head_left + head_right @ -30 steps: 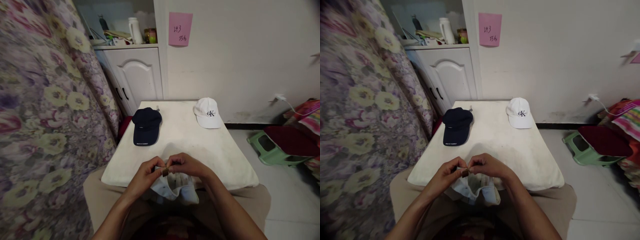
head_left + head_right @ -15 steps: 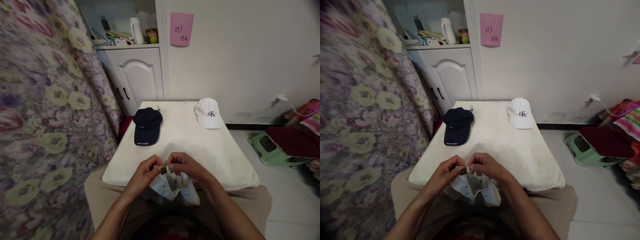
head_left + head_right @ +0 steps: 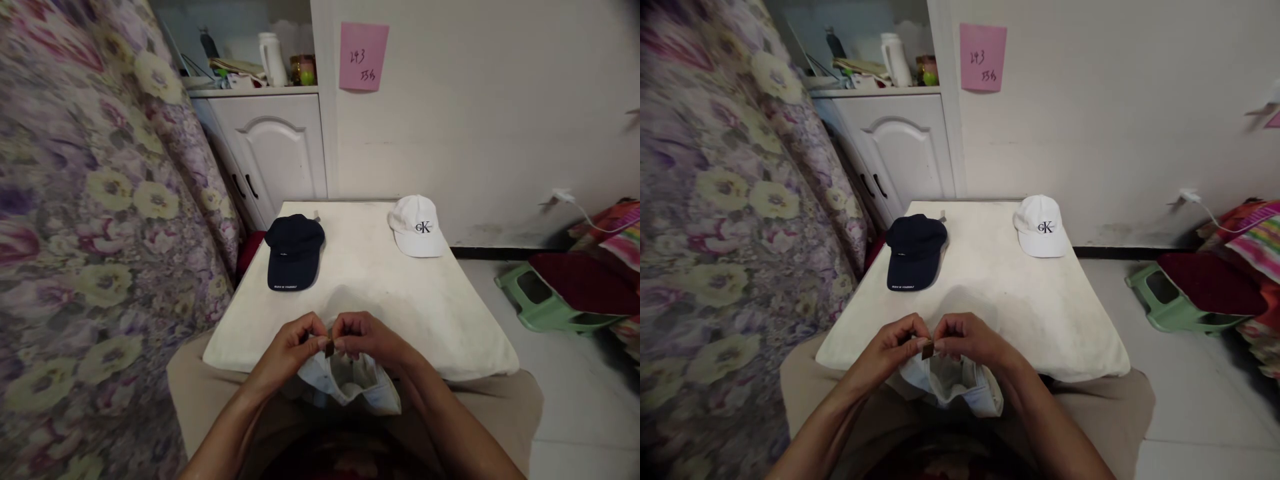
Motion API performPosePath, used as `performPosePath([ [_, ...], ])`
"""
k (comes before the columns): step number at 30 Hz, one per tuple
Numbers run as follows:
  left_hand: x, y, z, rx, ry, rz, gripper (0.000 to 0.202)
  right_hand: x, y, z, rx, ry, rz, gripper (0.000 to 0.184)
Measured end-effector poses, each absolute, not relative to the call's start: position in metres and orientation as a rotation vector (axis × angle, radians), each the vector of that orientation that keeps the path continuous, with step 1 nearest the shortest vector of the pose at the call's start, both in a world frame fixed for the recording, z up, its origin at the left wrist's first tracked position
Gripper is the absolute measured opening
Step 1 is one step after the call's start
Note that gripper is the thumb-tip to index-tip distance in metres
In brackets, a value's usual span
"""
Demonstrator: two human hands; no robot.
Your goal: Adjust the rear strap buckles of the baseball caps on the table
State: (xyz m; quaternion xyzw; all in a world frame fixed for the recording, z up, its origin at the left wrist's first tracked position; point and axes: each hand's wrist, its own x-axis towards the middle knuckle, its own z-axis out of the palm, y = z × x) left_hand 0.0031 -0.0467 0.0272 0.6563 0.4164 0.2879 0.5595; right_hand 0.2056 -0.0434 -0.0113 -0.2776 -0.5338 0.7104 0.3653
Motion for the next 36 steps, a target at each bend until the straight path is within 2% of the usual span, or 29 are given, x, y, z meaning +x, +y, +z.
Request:
performPosePath([
  [12, 0.004, -0.049, 0.024, 1.469, 1.093, 0.799, 0.024, 0.196, -0.046, -0.022, -0.660, -1.128, 1.860, 0.023],
  [24, 0.001, -0.047, 0.030, 1.478, 0.999, 0.709, 0.022, 0.195, -0.042, -0.023, -0.552, -1.164, 1.844, 0.025],
  [36, 0.000, -0.048, 0.031, 1.471, 1.004, 0.684, 0.023, 0.204, -0.051, -0.017, -0.728, -1.174, 1.959, 0.024],
])
